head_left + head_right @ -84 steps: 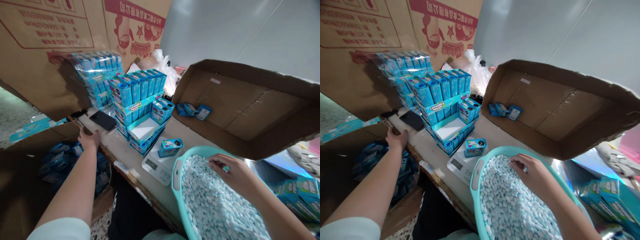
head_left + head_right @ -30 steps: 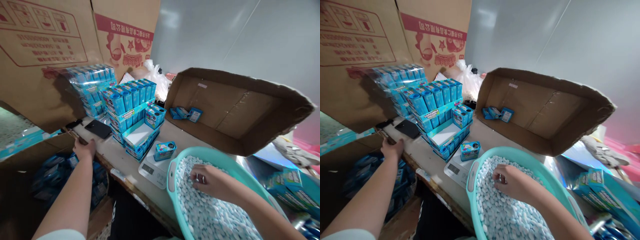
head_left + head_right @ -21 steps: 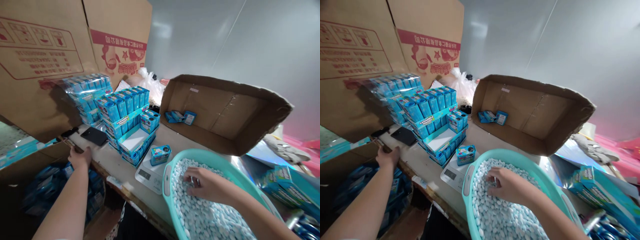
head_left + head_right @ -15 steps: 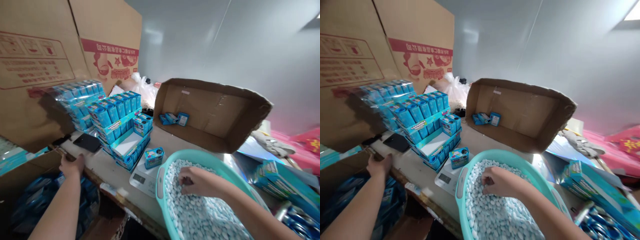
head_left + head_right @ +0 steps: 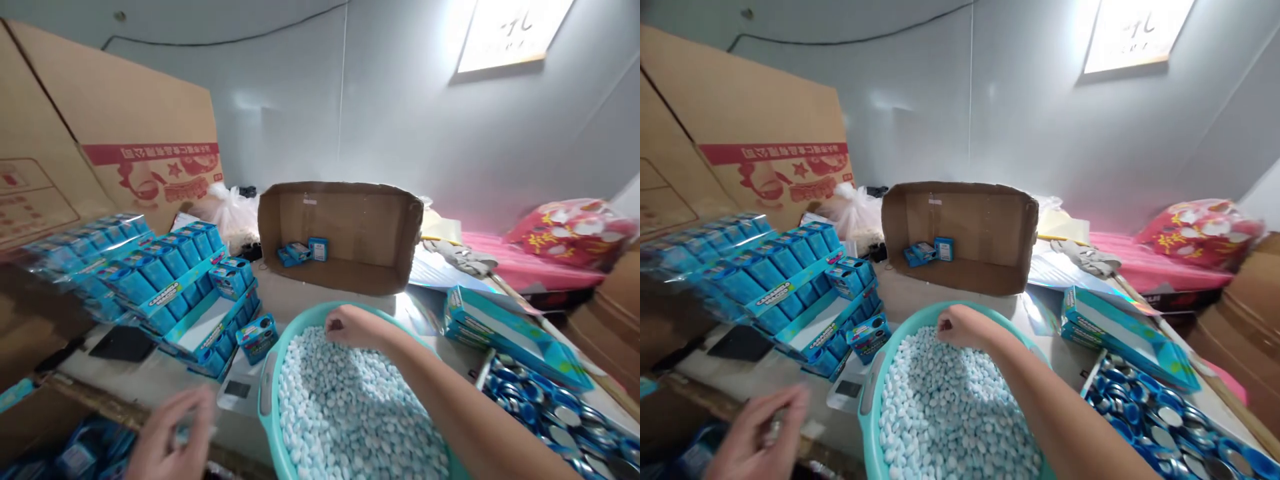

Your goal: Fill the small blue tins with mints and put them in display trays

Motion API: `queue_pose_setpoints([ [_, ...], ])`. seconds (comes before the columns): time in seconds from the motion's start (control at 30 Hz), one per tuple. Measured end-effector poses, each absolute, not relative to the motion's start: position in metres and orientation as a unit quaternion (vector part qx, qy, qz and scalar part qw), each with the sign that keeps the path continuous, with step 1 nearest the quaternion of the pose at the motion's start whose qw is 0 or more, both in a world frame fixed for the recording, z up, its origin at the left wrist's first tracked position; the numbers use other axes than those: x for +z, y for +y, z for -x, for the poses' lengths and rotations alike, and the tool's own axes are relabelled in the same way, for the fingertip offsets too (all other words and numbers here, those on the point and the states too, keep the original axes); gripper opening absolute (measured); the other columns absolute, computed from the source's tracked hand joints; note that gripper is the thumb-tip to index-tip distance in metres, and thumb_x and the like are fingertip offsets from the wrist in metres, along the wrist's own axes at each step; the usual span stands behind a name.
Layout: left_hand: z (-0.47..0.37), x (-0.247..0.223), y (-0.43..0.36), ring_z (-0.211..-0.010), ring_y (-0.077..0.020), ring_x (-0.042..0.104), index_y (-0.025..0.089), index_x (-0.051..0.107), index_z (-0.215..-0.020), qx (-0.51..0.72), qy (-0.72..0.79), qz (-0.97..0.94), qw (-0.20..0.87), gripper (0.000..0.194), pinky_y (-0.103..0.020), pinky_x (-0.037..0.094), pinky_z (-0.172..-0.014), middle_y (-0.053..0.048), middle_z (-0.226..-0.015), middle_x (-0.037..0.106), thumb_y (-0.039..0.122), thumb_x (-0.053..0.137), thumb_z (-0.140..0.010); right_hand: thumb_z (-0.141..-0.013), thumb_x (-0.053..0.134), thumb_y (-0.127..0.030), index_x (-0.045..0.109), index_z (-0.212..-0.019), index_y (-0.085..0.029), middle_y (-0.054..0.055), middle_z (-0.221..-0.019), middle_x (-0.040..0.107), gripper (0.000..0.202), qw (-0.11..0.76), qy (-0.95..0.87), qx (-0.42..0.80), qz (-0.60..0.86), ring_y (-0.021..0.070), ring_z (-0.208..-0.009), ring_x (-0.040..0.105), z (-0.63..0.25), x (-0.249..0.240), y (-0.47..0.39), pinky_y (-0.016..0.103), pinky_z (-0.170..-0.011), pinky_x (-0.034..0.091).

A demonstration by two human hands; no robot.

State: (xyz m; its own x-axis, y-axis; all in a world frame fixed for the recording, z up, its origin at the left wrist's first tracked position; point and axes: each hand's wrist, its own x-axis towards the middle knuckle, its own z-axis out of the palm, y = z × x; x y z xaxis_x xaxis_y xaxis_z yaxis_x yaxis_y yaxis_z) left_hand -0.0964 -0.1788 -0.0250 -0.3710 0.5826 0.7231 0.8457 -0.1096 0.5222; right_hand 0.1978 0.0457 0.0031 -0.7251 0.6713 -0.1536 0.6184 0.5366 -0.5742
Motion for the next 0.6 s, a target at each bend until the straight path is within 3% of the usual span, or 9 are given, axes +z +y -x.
queue_pose_setpoints([
  [0.07, 0.049, -0.013, -0.165, -0.099, -0.0201, 0.068, 0.025, 0.071, -0.095, -0.445, -0.591, 0.672, 0.036, 0.009, -0.030, 0.055, -0.090, -0.004, -0.106, 0.072, 0.029, 0.066, -0.089, -0.083, 0.063, -0.030, 0.070, -0.101, -0.016, 0.005, -0.092, 0.070, 0.023, 0.045, -0.874, 0.300, 0.378, 0.0166, -0.079, 0.059, -0.199, -0.003, 0.048, 0.025, -0.066, 0.039],
  [0.17, -0.002, 0.006, -0.138, -0.124, -0.0246, 0.060, 0.030, 0.069, -0.122, -0.259, -0.636, 0.722, -0.081, 0.037, -0.037, 0.050, -0.105, -0.005, -0.139, 0.061, 0.030, 0.069, -0.085, -0.080, 0.071, -0.035, 0.066, -0.120, -0.020, 0.008, -0.111, 0.070, 0.043, 0.044, -0.878, 0.294, 0.375, 0.0217, -0.092, 0.061, -0.196, -0.012, 0.044, 0.028, -0.075, 0.042],
  [0.23, -0.024, 0.010, -0.125, -0.130, -0.0292, 0.056, 0.026, 0.064, -0.132, -0.144, -0.691, 0.697, -0.123, 0.050, -0.043, 0.046, -0.110, -0.008, -0.145, 0.056, 0.028, 0.069, -0.082, -0.078, 0.075, -0.041, 0.063, -0.127, -0.022, 0.009, -0.123, 0.067, 0.055, 0.036, -0.888, 0.284, 0.360, 0.0241, -0.101, 0.061, -0.195, -0.015, 0.039, 0.028, -0.081, 0.043],
  [0.33, -0.043, 0.005, -0.115, -0.123, -0.0311, 0.060, 0.019, 0.068, -0.125, -0.057, -0.723, 0.674, -0.140, 0.038, -0.045, 0.046, -0.107, -0.012, -0.131, 0.066, 0.023, 0.061, -0.087, -0.068, 0.083, -0.044, 0.066, -0.125, -0.024, 0.008, -0.124, 0.064, 0.063, 0.011, -0.899, 0.265, 0.348, 0.0246, -0.101, 0.061, -0.194, -0.015, 0.037, 0.028, -0.080, 0.043],
  [0.4, -0.049, 0.000, -0.111, -0.114, -0.0290, 0.064, 0.019, 0.072, -0.114, -0.045, -0.719, 0.678, -0.149, 0.030, -0.043, 0.048, -0.101, -0.011, -0.119, 0.070, 0.018, 0.053, -0.090, -0.065, 0.085, -0.041, 0.071, -0.114, -0.025, 0.004, -0.114, 0.067, 0.053, -0.007, -0.899, 0.262, 0.351, 0.0225, -0.094, 0.062, -0.196, -0.011, 0.037, 0.026, -0.072, 0.041],
  [0.53, -0.050, -0.008, -0.108, -0.103, -0.0237, 0.066, 0.020, 0.075, -0.099, -0.080, -0.708, 0.679, -0.175, 0.031, -0.036, 0.048, -0.093, -0.007, -0.104, 0.072, 0.009, 0.047, -0.090, -0.072, 0.079, -0.036, 0.076, -0.101, -0.025, -0.001, -0.089, 0.071, 0.031, -0.051, -0.892, 0.270, 0.358, 0.0169, -0.076, 0.060, -0.196, -0.003, 0.036, 0.024, -0.058, 0.034],
  [0.6, -0.048, -0.012, -0.108, -0.101, -0.0220, 0.066, 0.021, 0.075, -0.095, -0.098, -0.693, 0.691, -0.180, 0.032, -0.033, 0.048, -0.091, -0.005, -0.100, 0.072, 0.006, 0.048, -0.088, -0.072, 0.076, -0.033, 0.076, -0.099, -0.025, -0.001, -0.087, 0.072, 0.028, -0.065, -0.889, 0.272, 0.362, 0.0163, -0.074, 0.059, -0.194, 0.000, 0.034, 0.024, -0.055, 0.033],
])
